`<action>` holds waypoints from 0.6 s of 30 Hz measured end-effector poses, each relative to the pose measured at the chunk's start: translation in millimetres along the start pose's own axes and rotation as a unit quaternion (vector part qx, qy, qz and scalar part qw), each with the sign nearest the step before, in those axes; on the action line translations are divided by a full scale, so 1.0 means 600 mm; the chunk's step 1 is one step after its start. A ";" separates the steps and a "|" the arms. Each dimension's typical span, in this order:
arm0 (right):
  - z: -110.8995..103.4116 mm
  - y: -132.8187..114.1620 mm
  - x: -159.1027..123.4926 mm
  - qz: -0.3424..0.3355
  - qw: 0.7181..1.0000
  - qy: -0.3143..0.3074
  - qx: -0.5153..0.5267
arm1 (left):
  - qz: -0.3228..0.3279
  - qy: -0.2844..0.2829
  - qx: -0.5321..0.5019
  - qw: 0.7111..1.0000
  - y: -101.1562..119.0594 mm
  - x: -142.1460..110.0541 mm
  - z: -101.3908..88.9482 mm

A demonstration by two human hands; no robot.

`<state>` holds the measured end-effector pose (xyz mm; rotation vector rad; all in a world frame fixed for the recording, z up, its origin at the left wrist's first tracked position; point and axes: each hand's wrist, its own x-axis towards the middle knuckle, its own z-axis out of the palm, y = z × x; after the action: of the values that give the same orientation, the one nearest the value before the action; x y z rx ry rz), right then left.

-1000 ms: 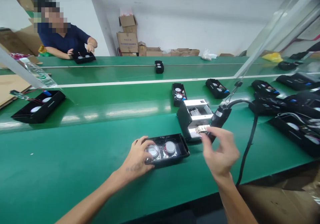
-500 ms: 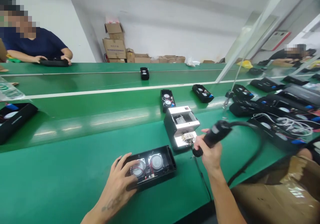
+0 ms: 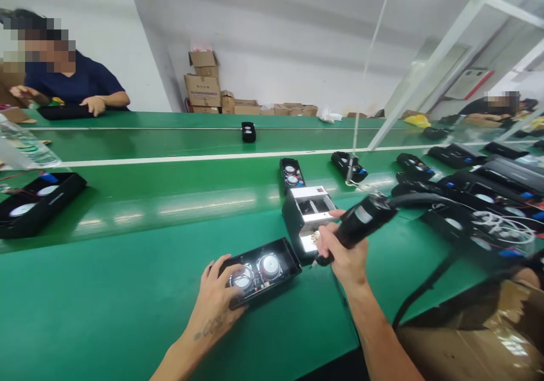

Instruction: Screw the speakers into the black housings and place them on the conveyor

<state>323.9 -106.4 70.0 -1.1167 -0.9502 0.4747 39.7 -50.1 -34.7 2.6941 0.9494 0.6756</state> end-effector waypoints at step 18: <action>0.177 0.023 -0.132 0.025 0.981 -0.144 0.130 | -0.027 0.009 -0.041 0.999 0.027 0.004 -0.001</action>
<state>194.5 -102.5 38.7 -0.8490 -1.0758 0.7948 49.5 -61.1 -28.0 2.5862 0.9730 0.7128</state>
